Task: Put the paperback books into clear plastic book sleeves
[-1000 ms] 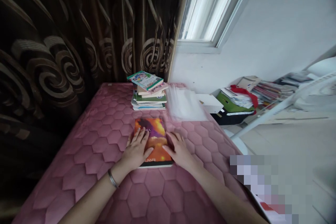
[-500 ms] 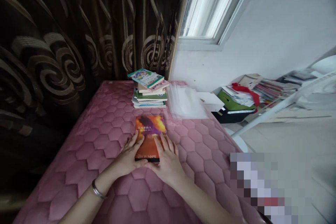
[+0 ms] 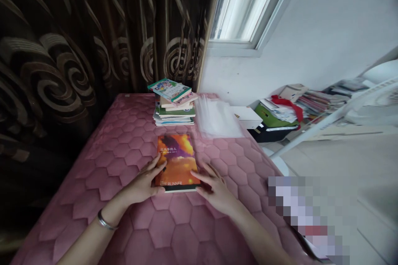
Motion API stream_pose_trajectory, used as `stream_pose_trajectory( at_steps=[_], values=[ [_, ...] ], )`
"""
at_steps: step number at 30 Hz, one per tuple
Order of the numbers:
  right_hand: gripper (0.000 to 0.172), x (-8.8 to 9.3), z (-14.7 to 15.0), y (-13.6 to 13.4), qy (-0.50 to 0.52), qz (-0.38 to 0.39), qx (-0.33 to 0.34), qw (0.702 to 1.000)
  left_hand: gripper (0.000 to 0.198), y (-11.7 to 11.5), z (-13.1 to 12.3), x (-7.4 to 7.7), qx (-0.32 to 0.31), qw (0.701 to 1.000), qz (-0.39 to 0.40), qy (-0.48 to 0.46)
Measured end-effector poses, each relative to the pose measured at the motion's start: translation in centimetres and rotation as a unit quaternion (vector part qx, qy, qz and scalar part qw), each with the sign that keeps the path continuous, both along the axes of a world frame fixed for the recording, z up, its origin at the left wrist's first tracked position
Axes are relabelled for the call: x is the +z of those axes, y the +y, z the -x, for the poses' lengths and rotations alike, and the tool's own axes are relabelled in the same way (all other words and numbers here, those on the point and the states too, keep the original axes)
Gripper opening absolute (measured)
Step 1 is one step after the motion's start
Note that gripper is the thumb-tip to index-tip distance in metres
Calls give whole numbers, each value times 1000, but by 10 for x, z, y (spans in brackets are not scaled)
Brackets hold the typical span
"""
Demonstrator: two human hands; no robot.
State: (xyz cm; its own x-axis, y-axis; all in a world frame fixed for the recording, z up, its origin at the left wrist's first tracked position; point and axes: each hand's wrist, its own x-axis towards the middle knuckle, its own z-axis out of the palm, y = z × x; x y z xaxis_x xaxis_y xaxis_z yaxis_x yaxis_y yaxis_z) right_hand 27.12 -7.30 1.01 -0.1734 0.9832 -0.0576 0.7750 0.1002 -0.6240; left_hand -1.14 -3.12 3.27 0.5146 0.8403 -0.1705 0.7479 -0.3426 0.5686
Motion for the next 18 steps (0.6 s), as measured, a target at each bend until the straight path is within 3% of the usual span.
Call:
stream_pose_trajectory(
  at_steps=[7, 11, 14, 18],
  values=[
    [36, 14, -10, 10, 57, 41, -9, 997, 84, 3, 3, -1, 0, 999, 32, -27],
    [23, 16, -7, 25, 50, 12, -35, 998, 83, 2, 3, -1, 5, 999, 36, -39],
    [15, 16, -2, 50, 16, -9, -71, 997, 82, 2, 2, 0, 11, 999, 41, -33],
    [23, 18, 2, 104, -13, -16, -104, 994, 84, 2, 2, 2, 18, 998, 40, -33]
  ],
)
